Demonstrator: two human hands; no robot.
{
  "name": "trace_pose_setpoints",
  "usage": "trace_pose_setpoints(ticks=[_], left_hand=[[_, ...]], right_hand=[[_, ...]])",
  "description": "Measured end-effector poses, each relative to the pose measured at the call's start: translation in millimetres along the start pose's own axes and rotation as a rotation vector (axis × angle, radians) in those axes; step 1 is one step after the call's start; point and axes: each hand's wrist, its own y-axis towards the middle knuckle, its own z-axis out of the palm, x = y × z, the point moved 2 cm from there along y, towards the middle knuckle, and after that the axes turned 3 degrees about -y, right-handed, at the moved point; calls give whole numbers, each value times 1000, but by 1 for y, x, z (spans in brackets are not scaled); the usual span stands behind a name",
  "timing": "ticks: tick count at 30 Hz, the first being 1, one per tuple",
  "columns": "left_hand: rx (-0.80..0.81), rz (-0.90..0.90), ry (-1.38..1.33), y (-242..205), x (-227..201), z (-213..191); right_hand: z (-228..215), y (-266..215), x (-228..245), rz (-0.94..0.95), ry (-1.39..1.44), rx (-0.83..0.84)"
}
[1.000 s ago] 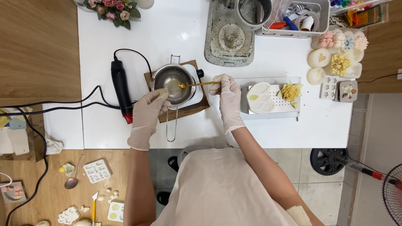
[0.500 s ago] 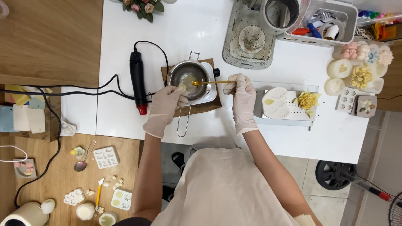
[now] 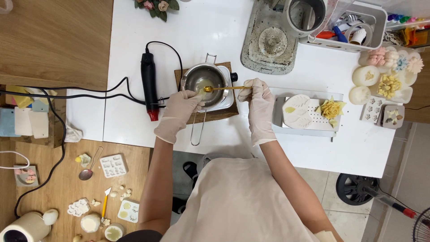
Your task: Assembling and dipping a yellow wax flower into molten wax to secure the petals.
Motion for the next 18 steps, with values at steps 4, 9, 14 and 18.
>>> trace_pose_setpoints(ticks=[4, 9, 14, 18], left_hand=[[-1, -34, -47, -2, -6, 1], [-1, -127, 66, -15, -24, 3], [1, -53, 46, -2, -5, 3], [-5, -32, 60, -2, -5, 4]], right_hand=[[1, -1, 4, -6, -8, 11], [0, -1, 4, -7, -34, 0], [1, -3, 6, -11, -49, 1], [3, -4, 7, 3, -48, 5]])
